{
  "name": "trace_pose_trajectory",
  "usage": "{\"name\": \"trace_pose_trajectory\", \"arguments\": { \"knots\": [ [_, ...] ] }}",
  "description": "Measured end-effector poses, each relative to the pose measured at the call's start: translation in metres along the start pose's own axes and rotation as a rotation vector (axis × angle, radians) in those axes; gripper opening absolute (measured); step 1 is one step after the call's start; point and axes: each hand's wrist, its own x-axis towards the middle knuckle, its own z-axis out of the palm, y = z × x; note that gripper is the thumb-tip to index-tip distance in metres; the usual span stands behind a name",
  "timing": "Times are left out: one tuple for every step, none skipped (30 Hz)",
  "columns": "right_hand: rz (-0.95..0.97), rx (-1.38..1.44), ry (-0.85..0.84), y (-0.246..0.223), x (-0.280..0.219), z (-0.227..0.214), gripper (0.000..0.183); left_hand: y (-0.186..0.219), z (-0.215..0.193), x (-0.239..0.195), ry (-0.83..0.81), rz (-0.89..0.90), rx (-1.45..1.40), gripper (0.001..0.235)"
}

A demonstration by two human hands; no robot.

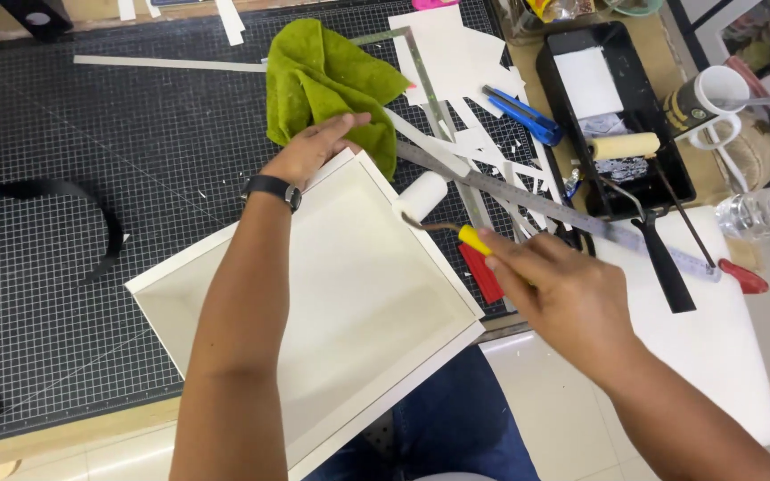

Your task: The person trims excess white paper from the edges of a rectangular paper box using scissors, then smooths the edges with a red plastic squeegee and a small roller. The person repeats trimming and smoothing on multiple edges to finish the box.

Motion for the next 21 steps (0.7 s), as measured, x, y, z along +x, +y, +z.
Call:
{"name": "trace_pose_trajectory", "arguments": {
  "knots": [
    [-0.015, -0.067, -0.016, -0.006, -0.001, -0.002, 0.037, 0.000, 0.000, 0.000, 0.001, -0.029, -0.017, 0.069],
    [-0.018, -0.069, -0.014, -0.010, -0.002, -0.004, 0.037, 0.011, 0.001, -0.007, 0.004, -0.026, -0.019, 0.069],
    [-0.011, -0.073, -0.020, -0.014, -0.004, -0.007, 0.040, 0.021, 0.003, -0.015, 0.004, -0.096, -0.008, 0.076],
    [-0.005, -0.078, -0.025, -0.018, -0.007, -0.009, 0.042, 0.030, 0.005, -0.022, 0.005, -0.166, 0.003, 0.082],
    [-0.007, -0.075, -0.030, -0.020, -0.010, -0.009, 0.042, 0.028, 0.005, -0.021, 0.006, -0.171, -0.001, 0.082],
    [0.002, -0.098, -0.035, -0.022, -0.013, -0.009, 0.042, 0.026, 0.004, -0.021, -0.013, -0.140, 0.004, 0.083],
    [0.009, -0.120, -0.036, -0.024, -0.014, -0.008, 0.041, 0.025, 0.002, -0.020, -0.031, -0.108, 0.011, 0.085],
    [0.005, -0.117, -0.037, -0.025, -0.012, -0.001, 0.041, 0.024, 0.001, -0.021, -0.026, -0.110, 0.009, 0.085],
    [0.043, -0.108, -0.058, -0.025, -0.012, 0.006, 0.038, 0.024, 0.002, -0.021, -0.035, -0.117, -0.011, 0.087],
    [0.082, -0.099, -0.077, -0.026, -0.012, 0.013, 0.036, 0.024, 0.002, -0.020, -0.044, -0.124, -0.030, 0.090],
    [0.079, -0.101, -0.077, -0.028, -0.002, 0.020, 0.036, -0.007, -0.005, 0.005, -0.042, -0.122, -0.032, 0.090],
    [0.091, -0.092, -0.070, -0.030, 0.007, 0.026, 0.029, -0.038, -0.011, 0.031, -0.056, -0.049, -0.134, 0.085],
    [0.104, -0.082, -0.065, -0.032, 0.016, 0.033, 0.023, -0.069, -0.017, 0.056, -0.072, 0.022, -0.234, 0.082],
    [0.103, -0.082, -0.065, -0.030, 0.025, 0.048, 0.023, -0.070, -0.018, 0.059, -0.070, 0.022, -0.235, 0.082],
    [0.119, -0.057, -0.036, -0.027, 0.034, 0.062, 0.022, -0.073, -0.017, 0.061, -0.067, 0.031, -0.229, 0.083],
    [0.136, -0.033, -0.006, -0.025, 0.043, 0.077, 0.022, -0.074, -0.017, 0.063, -0.064, 0.040, -0.222, 0.085],
    [0.134, -0.034, -0.003, -0.026, 0.047, 0.079, 0.022, -0.077, -0.019, 0.064, -0.062, 0.044, -0.221, 0.085],
    [0.151, -0.018, -0.008, -0.026, 0.052, 0.082, 0.022, -0.079, -0.021, 0.066, -0.066, 0.026, -0.239, 0.088],
    [0.171, -0.004, -0.013, -0.027, 0.057, 0.084, 0.023, -0.082, -0.023, 0.069, -0.073, 0.009, -0.255, 0.092],
    [0.172, -0.006, -0.010, -0.027, 0.056, 0.069, 0.023, -0.079, -0.024, 0.070, -0.075, 0.012, -0.254, 0.092],
    [0.187, 0.053, -0.075, -0.027, 0.055, 0.054, 0.021, -0.079, -0.025, 0.068, -0.077, -0.001, -0.253, 0.094]
  ]
}}
